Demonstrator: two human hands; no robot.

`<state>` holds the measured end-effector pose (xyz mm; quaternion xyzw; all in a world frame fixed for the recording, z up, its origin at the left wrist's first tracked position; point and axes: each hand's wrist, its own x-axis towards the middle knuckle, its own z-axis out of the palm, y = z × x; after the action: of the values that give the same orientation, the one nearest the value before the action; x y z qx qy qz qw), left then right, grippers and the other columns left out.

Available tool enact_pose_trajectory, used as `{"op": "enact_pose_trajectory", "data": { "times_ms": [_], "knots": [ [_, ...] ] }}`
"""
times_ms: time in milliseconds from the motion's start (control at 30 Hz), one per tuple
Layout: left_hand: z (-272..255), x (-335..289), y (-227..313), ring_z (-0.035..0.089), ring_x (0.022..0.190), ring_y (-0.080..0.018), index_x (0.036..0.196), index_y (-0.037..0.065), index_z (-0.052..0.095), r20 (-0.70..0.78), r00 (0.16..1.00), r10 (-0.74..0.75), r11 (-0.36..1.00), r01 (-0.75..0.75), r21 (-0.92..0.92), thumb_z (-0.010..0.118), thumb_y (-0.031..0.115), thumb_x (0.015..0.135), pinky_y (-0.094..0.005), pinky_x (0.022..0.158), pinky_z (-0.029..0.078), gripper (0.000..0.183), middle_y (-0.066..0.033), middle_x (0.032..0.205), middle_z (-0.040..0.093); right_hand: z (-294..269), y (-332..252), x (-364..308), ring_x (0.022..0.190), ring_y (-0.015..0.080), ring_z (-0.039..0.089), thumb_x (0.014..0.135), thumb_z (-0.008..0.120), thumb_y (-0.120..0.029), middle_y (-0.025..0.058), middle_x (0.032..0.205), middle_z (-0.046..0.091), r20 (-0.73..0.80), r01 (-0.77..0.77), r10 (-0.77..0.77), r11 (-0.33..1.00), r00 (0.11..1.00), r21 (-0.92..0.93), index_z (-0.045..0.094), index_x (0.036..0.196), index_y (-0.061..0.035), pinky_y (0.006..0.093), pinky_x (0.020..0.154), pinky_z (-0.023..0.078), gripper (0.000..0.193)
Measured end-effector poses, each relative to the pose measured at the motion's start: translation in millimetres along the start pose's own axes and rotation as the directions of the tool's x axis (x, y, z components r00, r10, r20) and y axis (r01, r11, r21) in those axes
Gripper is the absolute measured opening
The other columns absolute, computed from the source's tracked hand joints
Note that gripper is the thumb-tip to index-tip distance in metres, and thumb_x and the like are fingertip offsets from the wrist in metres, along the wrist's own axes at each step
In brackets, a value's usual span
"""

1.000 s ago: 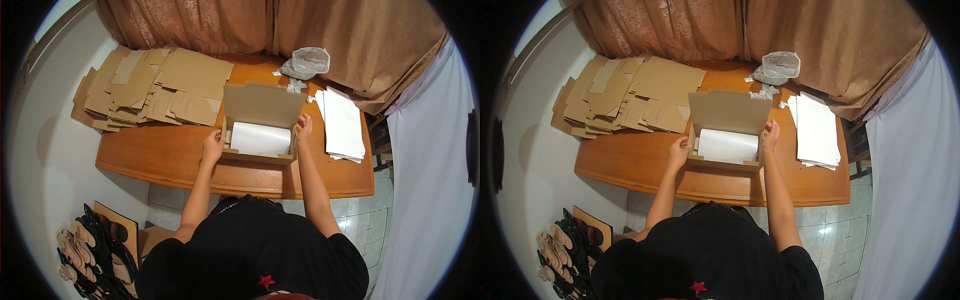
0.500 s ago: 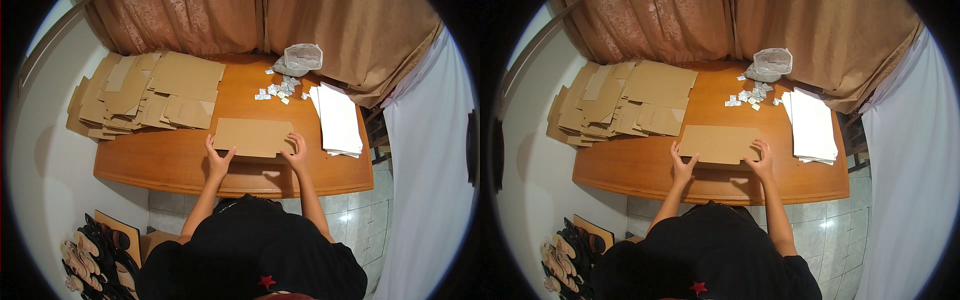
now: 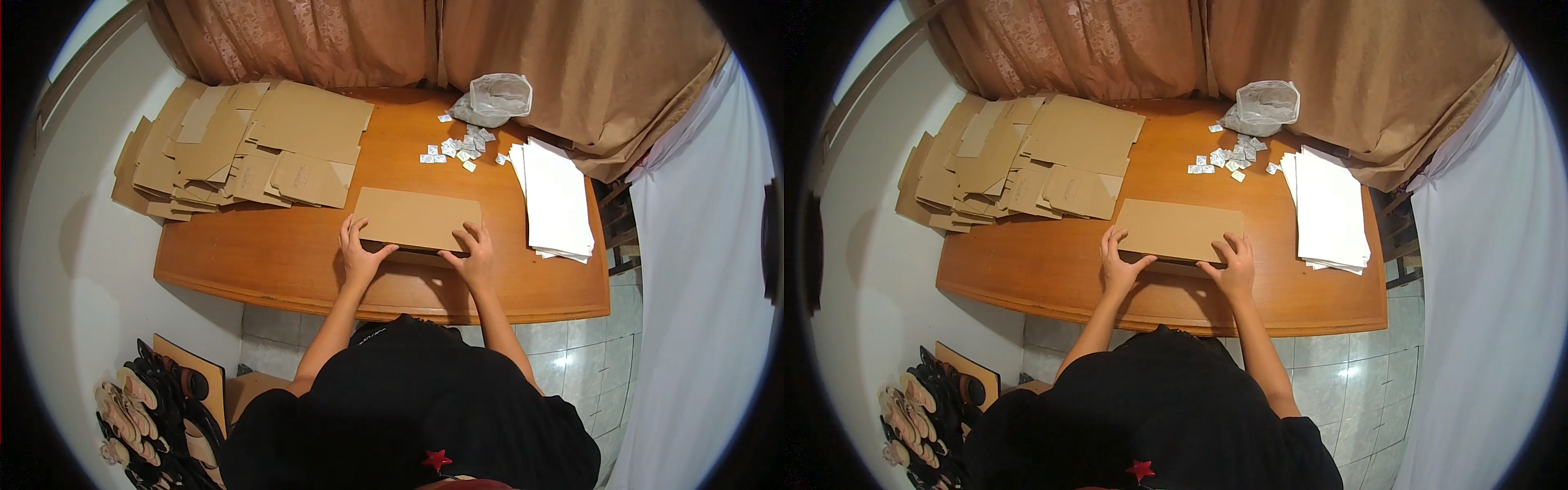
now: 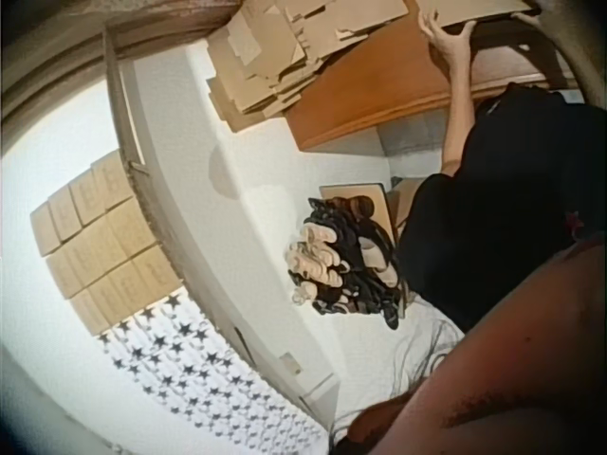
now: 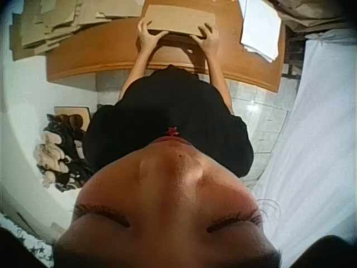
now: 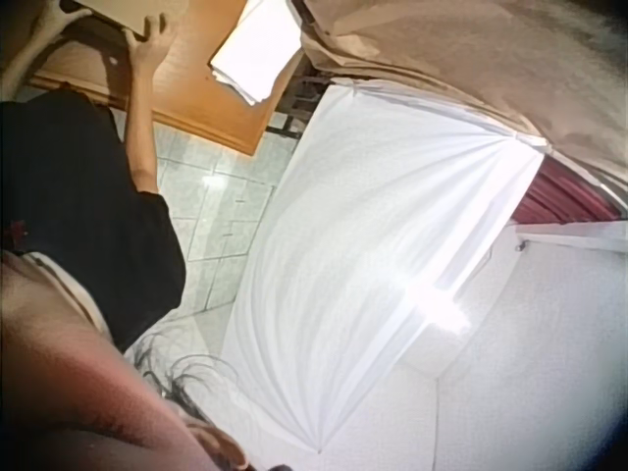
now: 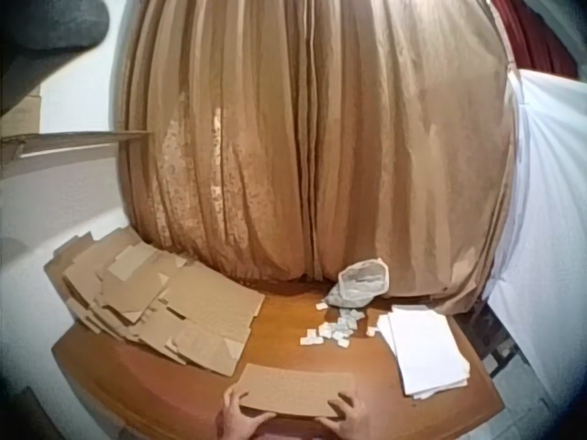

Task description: Fold flat cardboard into shoe boxes and store them on a high shelf.

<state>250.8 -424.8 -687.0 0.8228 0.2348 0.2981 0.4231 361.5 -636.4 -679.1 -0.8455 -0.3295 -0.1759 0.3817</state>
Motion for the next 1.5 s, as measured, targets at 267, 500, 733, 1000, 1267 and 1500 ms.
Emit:
{"op": "enact_pose_trajectory", "data": {
  "times_ms": [267,500,733,1000,1267,1500],
  "knots": [
    [8,-6,-8,0.030,0.122,-0.0367,0.110,0.011,0.053,0.000,1.000,0.012,0.994,-0.012,0.105,0.080,0.031,0.060,-0.0461,0.099,0.031,0.061,-0.0181,0.132,0.031,7,10,-14,0.117,0.0409,0.038,0.063,0.074,-0.026,0.0167,0.115,0.050,0.021,0.000,0.000,1.000,1.000,0.016,0.062,0.097,-0.0088,0.0498,0.100,0.032,0.040],
    [19,-12,-23,0.027,0.123,-0.0403,0.114,0.012,0.052,-0.030,0.999,-0.044,0.989,0.048,0.140,0.067,0.034,0.076,-0.0478,0.100,0.028,0.046,-0.0204,0.135,0.024,1,12,-37,0.128,0.0415,0.024,0.066,0.070,-0.034,0.0127,0.123,0.048,0.092,0.051,-0.049,0.998,0.995,-0.020,0.061,0.107,-0.0138,0.0599,0.100,0.021,0.047],
    [14,0,-52,0.029,0.122,-0.0400,0.129,0.010,0.032,-0.273,0.925,-0.263,0.962,0.272,-0.005,0.059,0.030,0.083,-0.0502,0.098,0.027,0.057,-0.0200,0.136,0.021,-17,4,-32,0.123,0.0321,0.037,0.067,0.067,-0.034,0.0062,0.107,0.056,0.202,0.231,-0.236,0.972,0.951,0.047,0.059,0.109,-0.0120,0.0625,0.100,0.008,0.048],
    [24,-43,-24,0.025,0.126,-0.0416,0.134,-0.007,0.019,0.096,0.874,-0.476,0.878,0.478,0.002,0.057,0.045,0.081,-0.0432,0.103,0.026,0.083,-0.0275,0.136,0.017,34,63,-1,0.104,0.0278,0.052,0.076,0.066,-0.023,0.0183,0.112,0.055,0.442,-0.525,0.331,0.725,0.833,0.446,0.049,0.121,0.0010,0.0336,0.090,0.040,0.054],
    [-2,-91,-44,0.022,0.129,-0.0399,0.135,-0.008,0.018,0.326,0.748,-0.577,0.792,0.611,-0.001,0.047,0.054,0.083,-0.0395,0.106,0.022,0.086,-0.0296,0.137,0.022,55,31,-26,0.119,0.0238,0.041,0.073,0.068,-0.015,0.0142,0.124,0.048,0.700,-0.592,0.125,0.648,0.703,0.479,0.045,0.127,-0.0044,0.0358,0.099,0.032,0.060],
    [-88,-95,-49,0.022,0.130,-0.0253,0.140,0.003,0.003,0.434,0.834,-0.342,0.811,0.495,-0.313,0.060,0.029,0.084,-0.0359,0.104,0.025,0.084,-0.0164,0.138,0.023,53,-73,-42,0.125,0.0264,0.032,0.071,0.067,-0.008,0.0109,0.138,0.032,0.835,-0.771,-0.080,0.344,0.545,0.536,0.025,0.139,-0.0098,0.0384,0.105,0.021,0.080]
  ]
}}
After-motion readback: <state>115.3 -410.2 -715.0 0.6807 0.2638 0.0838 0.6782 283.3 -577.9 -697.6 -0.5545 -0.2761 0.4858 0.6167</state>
